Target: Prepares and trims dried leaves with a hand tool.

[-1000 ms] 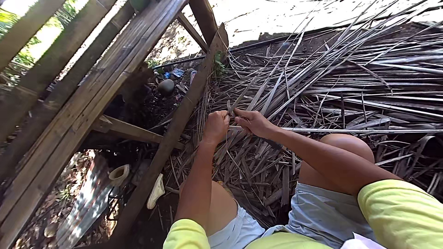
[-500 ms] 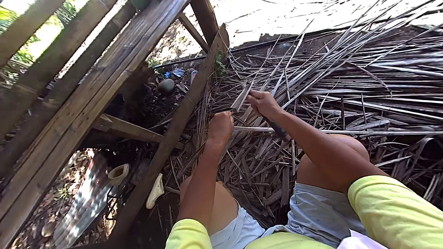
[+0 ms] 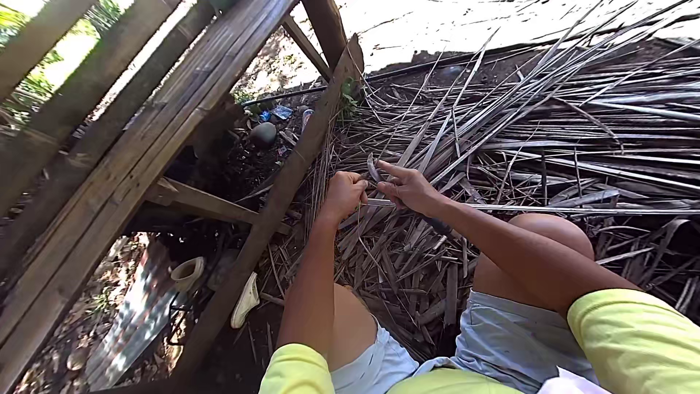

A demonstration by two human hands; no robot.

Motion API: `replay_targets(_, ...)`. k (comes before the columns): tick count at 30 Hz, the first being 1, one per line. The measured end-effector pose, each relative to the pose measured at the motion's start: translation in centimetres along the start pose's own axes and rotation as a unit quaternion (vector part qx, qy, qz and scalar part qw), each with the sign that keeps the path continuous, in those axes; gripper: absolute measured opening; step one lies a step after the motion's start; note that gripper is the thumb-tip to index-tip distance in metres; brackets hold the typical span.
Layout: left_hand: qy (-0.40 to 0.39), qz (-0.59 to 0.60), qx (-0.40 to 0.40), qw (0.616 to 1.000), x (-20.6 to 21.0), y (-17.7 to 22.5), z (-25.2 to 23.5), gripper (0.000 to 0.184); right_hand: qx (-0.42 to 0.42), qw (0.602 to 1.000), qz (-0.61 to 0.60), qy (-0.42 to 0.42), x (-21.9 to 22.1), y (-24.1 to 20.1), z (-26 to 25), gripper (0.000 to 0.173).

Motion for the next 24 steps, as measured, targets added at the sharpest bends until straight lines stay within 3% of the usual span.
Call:
replay_targets(2, -0.011, 0.058, -0.004, 0.998, -0.2, 0.4, 0.5, 0.026, -0.004, 1.000, -0.014, 0.026, -0.6, -0.1, 0.0, 0.051)
replay_targets(6, -0.042, 0.085, 0.011, 0.995, -0.7, 0.5, 1.4, 0.025, 0.020, 0.984, -0.155, 0.089, -4.1, -0.3, -0.6, 0.046)
replay_targets(10, -0.056, 0.070, 0.024, 0.996, -1.1, 0.4, 2.2, 0.027, 0.027, 0.953, -0.214, 0.214, -8.3, -0.3, -1.0, 0.044)
replay_targets(12, -0.030, -0.002, 0.028, 0.999, -1.1, 0.2, 2.3, 0.029, 0.075, 0.945, -0.190, 0.256, -8.9, -1.5, -0.2, 0.043)
replay_targets(13, -0.011, -0.057, 0.030, 0.998, -1.1, 0.1, 2.2, 0.029, 0.114, 0.953, -0.159, 0.232, -8.1, -2.6, 0.7, 0.041)
replay_targets(15, 0.016, -0.154, 0.030, 0.987, -0.5, 0.3, 1.8, 0.029, 0.070, 0.973, -0.134, 0.172, -5.6, -1.7, 0.7, 0.042)
replay_targets(17, 0.023, -0.225, 0.019, 0.974, 0.5, 1.1, 1.8, 0.029, 0.066, 0.992, -0.087, 0.058, -2.3, -0.7, 0.9, 0.050)
replay_targets(19, 0.028, -0.293, 0.016, 0.956, 1.6, 2.1, 2.1, 0.027, 0.069, 0.996, -0.061, -0.003, -0.1, 0.0, 0.8, 0.054)
replay_targets(24, 0.076, -0.360, 0.055, 0.928, 2.7, 3.2, 2.6, 0.024, 0.045, 0.995, -0.090, 0.013, -0.6, 0.0, -0.1, 0.050)
Point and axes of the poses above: each hand's wrist, its own z-axis away from the middle knuckle, its own x-axis out of the palm, y = z × x, the point moved 4 cm from there along -z, towards the middle knuckle, and after that the axes turned 8 degrees about x, right-handed, at the moved point
